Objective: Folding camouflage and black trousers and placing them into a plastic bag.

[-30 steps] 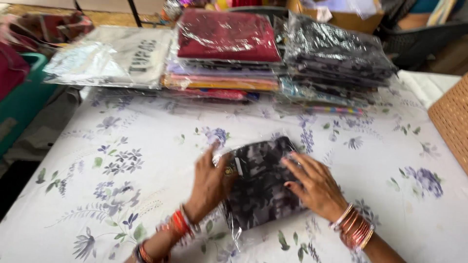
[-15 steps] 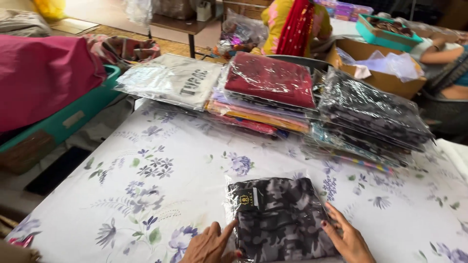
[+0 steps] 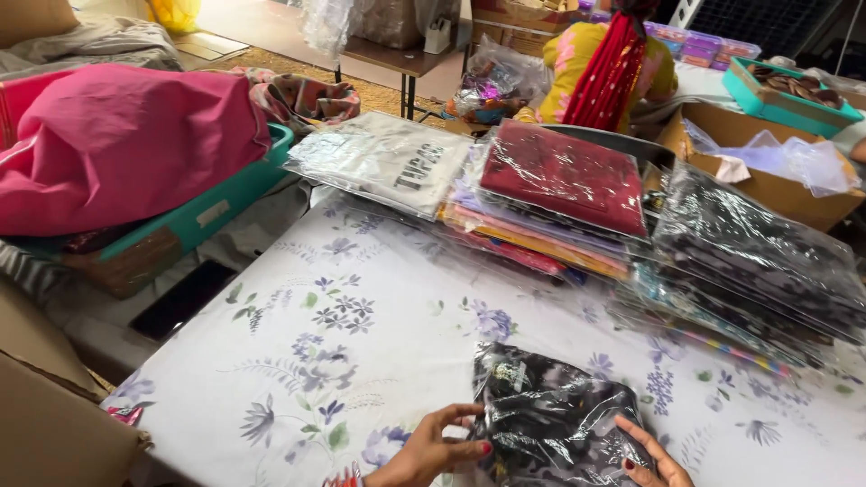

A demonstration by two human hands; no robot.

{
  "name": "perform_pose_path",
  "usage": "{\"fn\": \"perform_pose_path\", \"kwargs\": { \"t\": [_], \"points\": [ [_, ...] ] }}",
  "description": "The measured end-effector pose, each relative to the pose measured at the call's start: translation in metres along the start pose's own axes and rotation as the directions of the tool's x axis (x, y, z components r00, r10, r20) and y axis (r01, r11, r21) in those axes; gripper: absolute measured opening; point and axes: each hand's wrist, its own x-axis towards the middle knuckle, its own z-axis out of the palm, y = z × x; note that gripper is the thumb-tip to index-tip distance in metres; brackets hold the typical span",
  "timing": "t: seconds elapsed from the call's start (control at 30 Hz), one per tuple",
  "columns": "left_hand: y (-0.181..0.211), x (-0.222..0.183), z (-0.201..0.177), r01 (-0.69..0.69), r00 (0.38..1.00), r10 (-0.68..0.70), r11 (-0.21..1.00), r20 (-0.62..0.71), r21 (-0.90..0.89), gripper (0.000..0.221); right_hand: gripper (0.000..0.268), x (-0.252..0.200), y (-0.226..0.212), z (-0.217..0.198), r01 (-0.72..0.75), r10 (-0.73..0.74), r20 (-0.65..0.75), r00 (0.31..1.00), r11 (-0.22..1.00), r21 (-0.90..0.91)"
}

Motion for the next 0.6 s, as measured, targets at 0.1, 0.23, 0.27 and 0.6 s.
{"fn": "perform_pose_path", "kwargs": {
  "t": [0.1,0.23,0.27,0.6],
  "points": [
    [0.021,0.008,-0.015,0.013,1.000,-0.015,0.992,-0.010,-0.125,0.063,0.071,0.013,0.005,0.011,-0.034,0.037,-0.049,0.998,0.998,0.047],
    [0.022,0.029,-0.057,-0.110,0.989,0.091,0.979,-0.114,-0.172,0.065,0.079,0.031,-0.027,0.059,-0.024,0.023,-0.049,0.999,1.000,0.000],
    [0.031,0.029,-0.070,-0.108,0.990,0.088,0.978,-0.112,-0.177,0.065,0.079,0.034,-0.053,0.078,-0.028,0.028,-0.050,0.998,1.000,-0.004],
    [0.205,0.010,-0.251,-0.437,0.869,0.430,0.899,-0.244,0.027,0.057,0.082,0.153,-0.276,0.301,0.224,-0.186,0.199,0.962,0.956,-0.189]
  ]
}}
